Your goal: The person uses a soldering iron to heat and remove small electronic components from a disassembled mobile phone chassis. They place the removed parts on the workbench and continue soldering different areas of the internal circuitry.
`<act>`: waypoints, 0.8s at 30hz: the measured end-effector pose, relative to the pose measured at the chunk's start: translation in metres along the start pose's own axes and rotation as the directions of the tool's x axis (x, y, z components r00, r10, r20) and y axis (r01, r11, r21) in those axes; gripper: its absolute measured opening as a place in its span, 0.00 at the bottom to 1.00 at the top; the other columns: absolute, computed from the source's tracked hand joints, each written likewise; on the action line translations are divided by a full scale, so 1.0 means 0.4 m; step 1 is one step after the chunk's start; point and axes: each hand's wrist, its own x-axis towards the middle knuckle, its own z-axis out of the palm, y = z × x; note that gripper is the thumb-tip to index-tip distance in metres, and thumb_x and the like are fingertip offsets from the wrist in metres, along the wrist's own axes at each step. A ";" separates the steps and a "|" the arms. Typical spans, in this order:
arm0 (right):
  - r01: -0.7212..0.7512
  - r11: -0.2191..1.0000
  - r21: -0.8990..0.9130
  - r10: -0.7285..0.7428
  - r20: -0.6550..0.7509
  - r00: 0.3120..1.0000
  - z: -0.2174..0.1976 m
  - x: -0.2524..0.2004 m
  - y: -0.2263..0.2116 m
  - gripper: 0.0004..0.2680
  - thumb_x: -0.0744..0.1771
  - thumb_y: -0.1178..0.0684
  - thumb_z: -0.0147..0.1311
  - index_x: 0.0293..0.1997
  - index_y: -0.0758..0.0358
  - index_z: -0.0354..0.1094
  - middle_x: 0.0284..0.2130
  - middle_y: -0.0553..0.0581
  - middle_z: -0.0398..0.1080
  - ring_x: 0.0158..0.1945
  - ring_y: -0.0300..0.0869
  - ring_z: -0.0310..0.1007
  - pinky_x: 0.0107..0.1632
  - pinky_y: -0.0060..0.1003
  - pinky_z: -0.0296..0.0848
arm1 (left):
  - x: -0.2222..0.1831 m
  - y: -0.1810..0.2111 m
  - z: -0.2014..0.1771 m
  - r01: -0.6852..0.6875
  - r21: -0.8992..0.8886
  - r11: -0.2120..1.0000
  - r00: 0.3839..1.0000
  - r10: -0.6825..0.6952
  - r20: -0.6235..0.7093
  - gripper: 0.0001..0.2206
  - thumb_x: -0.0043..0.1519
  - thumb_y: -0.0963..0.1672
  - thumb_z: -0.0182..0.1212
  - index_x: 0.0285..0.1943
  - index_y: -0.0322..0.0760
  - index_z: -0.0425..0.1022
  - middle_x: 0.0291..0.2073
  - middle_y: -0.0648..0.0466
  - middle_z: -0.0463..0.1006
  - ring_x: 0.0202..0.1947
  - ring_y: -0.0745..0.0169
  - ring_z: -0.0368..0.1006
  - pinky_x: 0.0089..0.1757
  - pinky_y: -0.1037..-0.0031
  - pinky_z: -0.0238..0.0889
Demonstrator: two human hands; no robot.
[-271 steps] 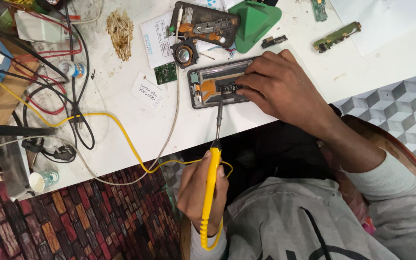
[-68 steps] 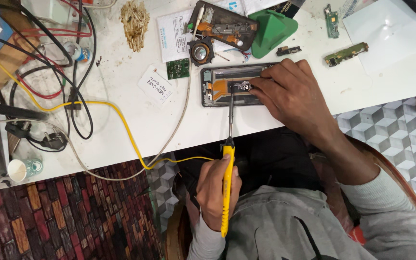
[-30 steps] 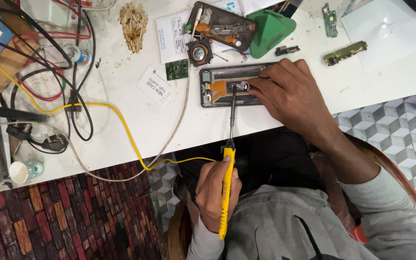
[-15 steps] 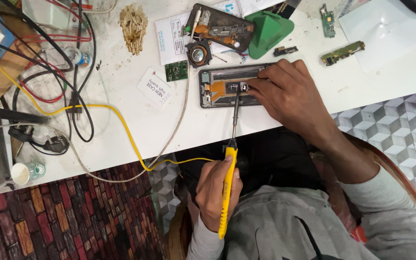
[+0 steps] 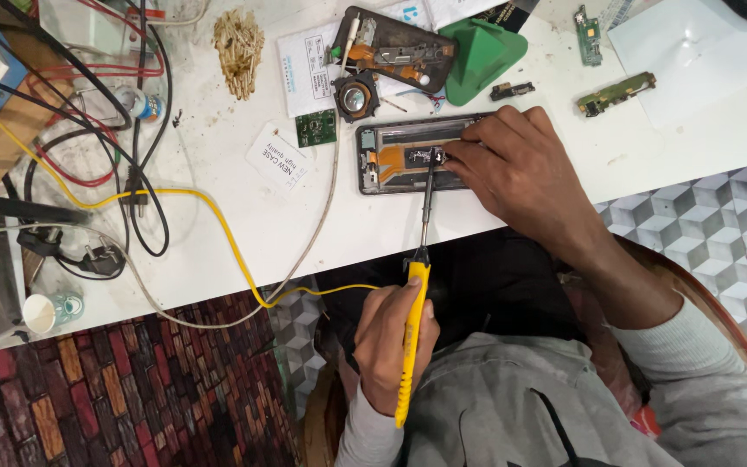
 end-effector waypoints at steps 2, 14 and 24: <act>0.003 1.000 0.003 -0.003 -0.002 1.000 -0.002 0.000 0.001 0.10 0.65 0.56 0.68 0.49 0.65 0.77 0.40 0.53 0.71 0.44 0.43 0.69 0.45 0.39 0.60 | 0.003 0.001 0.004 -0.005 0.004 1.000 1.000 0.005 0.000 0.14 0.60 0.33 0.66 0.53 0.19 0.73 0.43 0.38 0.81 0.41 0.43 0.79 0.43 0.62 0.76; 0.002 1.000 0.009 -0.002 -0.015 1.000 -0.004 0.003 0.001 0.08 0.66 0.56 0.66 0.47 0.65 0.77 0.39 0.52 0.71 0.43 0.43 0.69 0.45 0.39 0.61 | 0.029 0.009 0.002 -0.005 0.014 1.000 1.000 0.006 -0.019 0.14 0.58 0.32 0.65 0.53 0.18 0.72 0.42 0.37 0.80 0.40 0.41 0.79 0.42 0.63 0.76; -0.005 0.997 0.074 0.005 0.009 1.000 -0.005 0.005 0.005 0.06 0.64 0.56 0.59 0.43 0.63 0.76 0.38 0.54 0.72 0.42 0.45 0.69 0.43 0.41 0.62 | 0.016 0.008 0.000 0.048 -0.028 0.998 0.998 -0.050 -0.049 0.15 0.56 0.33 0.66 0.51 0.20 0.75 0.37 0.38 0.80 0.35 0.45 0.80 0.38 0.65 0.76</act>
